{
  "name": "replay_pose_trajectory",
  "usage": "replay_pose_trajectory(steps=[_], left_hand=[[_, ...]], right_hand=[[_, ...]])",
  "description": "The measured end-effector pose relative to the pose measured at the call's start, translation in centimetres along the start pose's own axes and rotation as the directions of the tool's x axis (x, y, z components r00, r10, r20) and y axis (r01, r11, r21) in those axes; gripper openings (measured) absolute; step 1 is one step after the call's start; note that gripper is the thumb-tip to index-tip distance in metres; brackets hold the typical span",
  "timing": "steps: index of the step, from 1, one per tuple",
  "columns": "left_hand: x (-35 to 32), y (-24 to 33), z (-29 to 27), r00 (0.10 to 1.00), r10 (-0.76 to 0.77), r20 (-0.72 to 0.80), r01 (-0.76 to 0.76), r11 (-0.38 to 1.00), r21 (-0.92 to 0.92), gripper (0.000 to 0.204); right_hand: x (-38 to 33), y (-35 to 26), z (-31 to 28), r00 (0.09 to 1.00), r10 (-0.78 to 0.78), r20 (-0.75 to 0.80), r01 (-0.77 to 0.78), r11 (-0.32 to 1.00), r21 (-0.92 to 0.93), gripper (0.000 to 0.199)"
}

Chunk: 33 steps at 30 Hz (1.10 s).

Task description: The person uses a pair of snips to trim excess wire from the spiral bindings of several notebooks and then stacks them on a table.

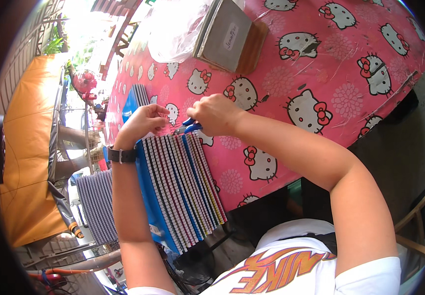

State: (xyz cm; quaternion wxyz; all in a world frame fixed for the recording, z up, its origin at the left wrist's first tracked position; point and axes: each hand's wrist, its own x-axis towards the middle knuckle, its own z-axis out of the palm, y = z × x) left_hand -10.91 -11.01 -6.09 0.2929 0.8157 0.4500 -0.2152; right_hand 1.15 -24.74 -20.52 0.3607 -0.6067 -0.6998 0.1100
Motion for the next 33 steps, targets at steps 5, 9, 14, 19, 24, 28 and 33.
replay_pose_trajectory(steps=[5, 9, 14, 19, 24, 28, 33], left_hand=[[1.2, 0.5, -1.0, 0.983, -0.091, 0.161, 0.087, 0.996, 0.037, 0.022], [1.7, 2.1, -0.2, 0.954, -0.119, 0.276, 0.068, 0.980, 0.186, 0.022], [1.8, 1.7, -0.3, 0.952, -0.030, 0.306, -0.031, 0.981, 0.192, 0.026], [1.9, 1.6, -0.3, 0.958, 0.013, 0.286, -0.054, 0.989, 0.138, 0.025], [2.1, 1.5, -0.3, 0.954, -0.001, 0.299, -0.047, 0.987, 0.154, 0.024], [2.1, 1.2, -0.3, 0.955, -0.038, 0.295, -0.004, 0.990, 0.140, 0.024], [2.3, 1.6, 0.0, 0.948, -0.039, 0.316, -0.027, 0.979, 0.202, 0.022]], right_hand=[[-0.2, 0.5, 0.0, 0.994, -0.041, -0.100, 0.024, 0.986, -0.162, 0.028], [-0.2, 0.7, 0.8, 0.975, -0.074, -0.208, 0.045, 0.989, -0.140, 0.031], [-0.2, 0.2, 1.4, 0.979, -0.077, -0.186, 0.058, 0.993, -0.107, 0.027], [0.0, 0.1, 1.6, 0.997, -0.002, -0.073, 0.000, 0.999, -0.034, 0.016], [0.1, 0.1, 0.7, 0.998, 0.042, 0.045, -0.043, 0.999, 0.013, 0.016], [-0.2, 1.1, 0.1, 0.997, -0.004, -0.071, 0.000, 0.998, -0.063, 0.023], [-0.4, 1.2, 1.1, 0.988, -0.081, -0.133, 0.061, 0.986, -0.152, 0.029]])
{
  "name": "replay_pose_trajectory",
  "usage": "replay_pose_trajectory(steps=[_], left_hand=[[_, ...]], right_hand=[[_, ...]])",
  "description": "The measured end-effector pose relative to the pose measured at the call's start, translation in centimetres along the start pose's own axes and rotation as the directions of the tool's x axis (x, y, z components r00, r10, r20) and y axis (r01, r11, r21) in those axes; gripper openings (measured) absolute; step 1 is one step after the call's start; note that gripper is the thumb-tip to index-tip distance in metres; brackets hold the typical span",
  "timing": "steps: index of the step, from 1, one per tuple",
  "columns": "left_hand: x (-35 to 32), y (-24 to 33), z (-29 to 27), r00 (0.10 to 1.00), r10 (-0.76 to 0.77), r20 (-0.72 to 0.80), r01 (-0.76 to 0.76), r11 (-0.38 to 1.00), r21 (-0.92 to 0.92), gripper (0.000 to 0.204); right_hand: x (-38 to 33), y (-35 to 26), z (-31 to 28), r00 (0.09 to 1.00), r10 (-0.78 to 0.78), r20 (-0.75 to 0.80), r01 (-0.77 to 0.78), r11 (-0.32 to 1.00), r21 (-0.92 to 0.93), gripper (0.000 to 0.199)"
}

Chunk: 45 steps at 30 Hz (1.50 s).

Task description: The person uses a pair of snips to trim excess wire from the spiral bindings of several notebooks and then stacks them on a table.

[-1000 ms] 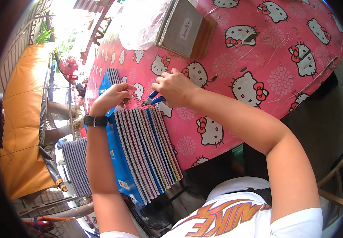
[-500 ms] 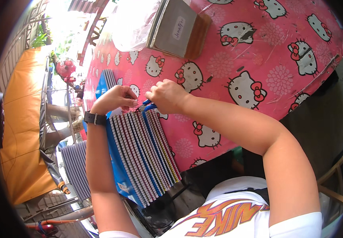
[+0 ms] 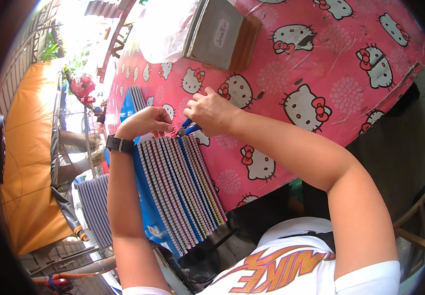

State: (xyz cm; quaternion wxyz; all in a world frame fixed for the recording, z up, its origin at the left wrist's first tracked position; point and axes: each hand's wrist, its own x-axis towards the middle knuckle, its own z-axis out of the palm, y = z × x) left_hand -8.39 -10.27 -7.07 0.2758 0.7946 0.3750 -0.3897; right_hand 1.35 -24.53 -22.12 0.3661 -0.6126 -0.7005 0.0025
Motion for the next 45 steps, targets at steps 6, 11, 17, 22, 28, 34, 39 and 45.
replay_pose_trajectory(steps=[6, 11, 17, 22, 28, 34, 39, 45], left_hand=[[0.0, 0.0, 0.1, 1.000, 0.019, 0.005, -0.019, 1.000, 0.002, 0.019], [0.3, -0.3, 0.0, 0.997, 0.076, 0.028, -0.074, 0.996, -0.053, 0.017], [0.1, -0.2, 0.1, 0.999, 0.051, -0.006, -0.052, 0.997, -0.057, 0.015], [0.1, 0.0, 0.1, 0.997, 0.081, -0.001, -0.081, 0.995, -0.050, 0.015], [0.3, -0.1, 0.3, 0.997, 0.072, -0.001, -0.072, 0.997, -0.032, 0.014], [0.3, -0.2, 0.2, 0.999, 0.039, -0.016, -0.039, 0.999, -0.010, 0.012], [0.5, -0.4, 0.1, 0.995, -0.096, -0.034, 0.093, 0.991, -0.095, 0.014], [0.6, 0.2, 0.2, 0.998, -0.063, 0.029, 0.065, 0.997, -0.044, 0.016]], right_hand=[[0.0, 0.0, -0.4, 0.996, 0.025, 0.088, -0.028, 0.999, 0.033, 0.024], [0.0, -0.4, 0.1, 1.000, 0.025, 0.004, -0.025, 0.998, 0.055, 0.025], [-0.2, -0.8, -0.2, 1.000, 0.027, -0.002, -0.027, 0.999, -0.018, 0.025], [-0.2, -0.8, 0.1, 0.999, 0.029, 0.013, -0.030, 0.998, 0.046, 0.020], [0.0, -0.8, -0.1, 0.988, 0.045, 0.148, -0.063, 0.992, 0.114, 0.014], [-0.1, -0.4, -0.6, 0.991, 0.058, 0.120, -0.065, 0.996, 0.056, 0.020], [0.0, -0.7, -0.3, 0.997, 0.043, 0.070, -0.041, 0.999, -0.021, 0.029], [-0.1, 0.2, -1.2, 0.984, 0.094, 0.152, -0.097, 0.995, 0.012, 0.027]])
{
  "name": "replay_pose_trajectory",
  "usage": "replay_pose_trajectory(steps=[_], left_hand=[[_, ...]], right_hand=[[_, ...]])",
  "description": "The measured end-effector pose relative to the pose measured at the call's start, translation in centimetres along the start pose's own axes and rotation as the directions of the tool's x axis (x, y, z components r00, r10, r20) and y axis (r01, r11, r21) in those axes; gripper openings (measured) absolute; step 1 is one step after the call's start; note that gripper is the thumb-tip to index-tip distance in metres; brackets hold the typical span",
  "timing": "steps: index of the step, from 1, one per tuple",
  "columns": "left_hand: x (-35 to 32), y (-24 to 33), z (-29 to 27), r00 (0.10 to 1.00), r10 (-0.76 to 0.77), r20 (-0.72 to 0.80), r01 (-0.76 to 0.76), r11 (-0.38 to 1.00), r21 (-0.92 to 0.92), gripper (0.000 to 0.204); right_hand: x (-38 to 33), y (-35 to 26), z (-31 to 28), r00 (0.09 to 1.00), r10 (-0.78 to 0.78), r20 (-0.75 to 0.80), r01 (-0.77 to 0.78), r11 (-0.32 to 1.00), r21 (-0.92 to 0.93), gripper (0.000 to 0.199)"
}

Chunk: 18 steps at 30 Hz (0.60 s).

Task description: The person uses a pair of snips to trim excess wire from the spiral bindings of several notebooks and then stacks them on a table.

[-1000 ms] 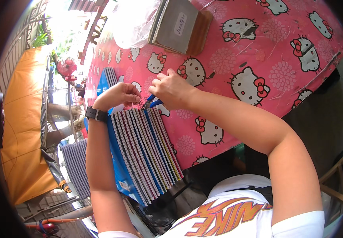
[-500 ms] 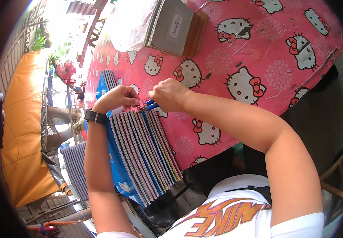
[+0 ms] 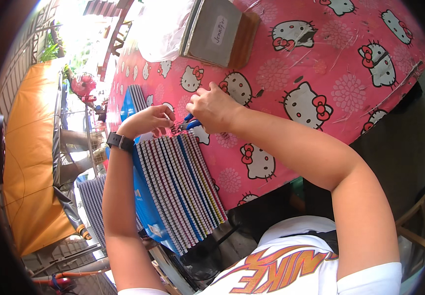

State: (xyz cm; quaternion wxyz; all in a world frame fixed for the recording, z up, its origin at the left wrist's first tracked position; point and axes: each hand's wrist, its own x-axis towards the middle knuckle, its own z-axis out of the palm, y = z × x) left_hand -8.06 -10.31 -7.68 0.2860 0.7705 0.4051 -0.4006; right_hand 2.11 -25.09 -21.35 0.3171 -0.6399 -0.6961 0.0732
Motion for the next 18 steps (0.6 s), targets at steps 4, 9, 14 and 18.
replay_pose_trajectory(steps=[4, 9, 14, 18], left_hand=[[0.8, -0.6, 0.1, 0.999, 0.018, 0.031, -0.017, 1.000, -0.025, 0.018], [1.5, -1.0, -0.1, 0.999, 0.033, 0.043, -0.033, 0.999, -0.008, 0.019], [1.6, -0.6, -0.1, 0.999, 0.029, 0.035, -0.026, 0.995, -0.094, 0.019], [1.4, -0.6, -0.1, 0.999, 0.048, 0.022, -0.044, 0.989, -0.141, 0.018]], right_hand=[[-0.1, -0.4, 0.0, 1.000, -0.013, -0.001, 0.013, 1.000, 0.007, 0.027], [-0.1, -0.5, 0.7, 0.994, -0.041, -0.101, 0.038, 0.999, -0.035, 0.029], [0.3, -0.7, 1.0, 0.999, -0.038, -0.030, 0.037, 0.999, -0.008, 0.025], [0.3, -0.8, 1.3, 0.998, -0.041, -0.039, 0.043, 0.997, 0.062, 0.015]])
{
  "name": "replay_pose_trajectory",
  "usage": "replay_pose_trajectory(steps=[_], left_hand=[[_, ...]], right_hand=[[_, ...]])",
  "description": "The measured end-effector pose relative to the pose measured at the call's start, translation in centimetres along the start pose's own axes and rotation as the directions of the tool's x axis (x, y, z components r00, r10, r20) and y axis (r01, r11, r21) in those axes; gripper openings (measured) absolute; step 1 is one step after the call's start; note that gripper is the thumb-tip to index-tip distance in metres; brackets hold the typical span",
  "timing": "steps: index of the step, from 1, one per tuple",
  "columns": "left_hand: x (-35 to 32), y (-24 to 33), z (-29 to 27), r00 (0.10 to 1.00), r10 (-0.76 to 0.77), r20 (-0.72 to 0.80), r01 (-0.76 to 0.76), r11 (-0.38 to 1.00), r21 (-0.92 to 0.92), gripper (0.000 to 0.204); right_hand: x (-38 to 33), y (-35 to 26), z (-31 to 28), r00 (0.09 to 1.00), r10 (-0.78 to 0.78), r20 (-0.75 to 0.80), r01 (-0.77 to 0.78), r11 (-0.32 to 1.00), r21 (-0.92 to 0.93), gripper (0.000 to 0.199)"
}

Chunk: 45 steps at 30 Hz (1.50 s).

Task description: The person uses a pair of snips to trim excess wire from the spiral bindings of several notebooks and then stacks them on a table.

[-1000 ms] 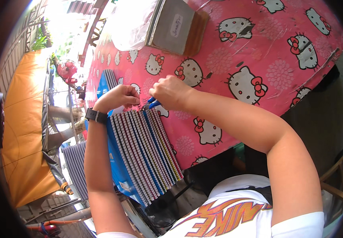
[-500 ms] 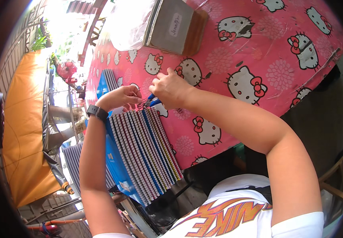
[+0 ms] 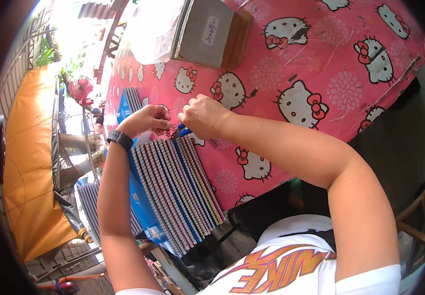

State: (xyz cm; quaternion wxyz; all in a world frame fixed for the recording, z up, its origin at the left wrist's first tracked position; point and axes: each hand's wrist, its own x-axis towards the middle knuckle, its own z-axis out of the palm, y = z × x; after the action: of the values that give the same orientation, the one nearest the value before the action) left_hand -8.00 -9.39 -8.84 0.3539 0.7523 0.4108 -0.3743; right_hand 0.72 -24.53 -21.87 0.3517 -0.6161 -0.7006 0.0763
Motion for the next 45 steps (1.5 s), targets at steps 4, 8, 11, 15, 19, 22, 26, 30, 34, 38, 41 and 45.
replay_pose_trajectory(steps=[4, 8, 11, 15, 19, 22, 26, 30, 34, 38, 41, 45], left_hand=[[0.2, -0.2, 0.0, 1.000, 0.011, 0.018, -0.011, 1.000, -0.022, 0.019], [0.2, 0.1, 0.1, 1.000, -0.006, 0.018, 0.006, 1.000, 0.015, 0.020], [0.2, -0.1, -0.1, 0.999, -0.010, 0.032, 0.009, 0.999, 0.039, 0.022], [-0.1, 0.5, 0.2, 0.997, -0.056, 0.058, 0.053, 0.997, 0.056, 0.024], [-0.1, 0.6, 0.3, 0.996, -0.017, 0.090, 0.012, 0.998, 0.060, 0.024], [-0.1, 0.6, 0.3, 0.992, 0.022, 0.127, -0.045, 0.982, 0.182, 0.024], [-0.1, 0.8, 0.4, 0.992, 0.053, 0.114, -0.074, 0.979, 0.192, 0.021], [0.1, 0.6, 0.4, 0.989, 0.096, 0.112, -0.116, 0.975, 0.189, 0.018], [0.3, 0.5, 0.3, 0.989, 0.085, 0.118, -0.103, 0.983, 0.152, 0.019], [0.3, 0.1, 0.2, 0.993, 0.071, 0.093, -0.086, 0.981, 0.175, 0.019], [0.4, 0.4, 0.1, 0.996, 0.055, 0.070, -0.067, 0.982, 0.177, 0.018], [-0.4, 0.4, -0.3, 0.992, 0.116, -0.045, -0.105, 0.973, 0.204, 0.016]], right_hand=[[0.0, 0.0, -0.1, 1.000, -0.006, 0.000, 0.006, 0.999, 0.032, 0.010], [0.0, 0.0, -0.7, 0.997, 0.017, 0.079, -0.022, 0.998, 0.063, 0.008], [0.0, 0.2, -0.9, 0.994, 0.021, 0.110, -0.028, 0.997, 0.065, 0.010], [-0.4, 1.1, -1.8, 1.000, 0.015, 0.015, -0.014, 0.996, -0.087, 0.018], [-0.4, 1.0, -1.8, 0.996, 0.022, 0.089, -0.011, 0.992, -0.124, 0.023], [-0.2, 0.7, -1.2, 0.994, -0.011, 0.107, 0.027, 0.989, -0.148, 0.024], [-0.3, 0.5, -0.7, 0.998, -0.014, 0.054, 0.021, 0.991, -0.132, 0.022], [-0.3, 0.6, -0.5, 0.998, -0.027, 0.050, 0.030, 0.998, -0.059, 0.017], [-0.4, 0.7, -0.3, 0.999, -0.034, 0.036, 0.034, 0.999, -0.007, 0.012], [-0.2, 0.5, -0.4, 0.997, -0.004, 0.079, 0.004, 1.000, 0.002, 0.010], [-0.3, 0.7, -1.0, 0.991, 0.026, 0.132, -0.027, 1.000, 0.006, 0.011], [-0.9, 1.2, -2.5, 1.000, 0.003, -0.030, -0.007, 0.989, -0.146, 0.014]])
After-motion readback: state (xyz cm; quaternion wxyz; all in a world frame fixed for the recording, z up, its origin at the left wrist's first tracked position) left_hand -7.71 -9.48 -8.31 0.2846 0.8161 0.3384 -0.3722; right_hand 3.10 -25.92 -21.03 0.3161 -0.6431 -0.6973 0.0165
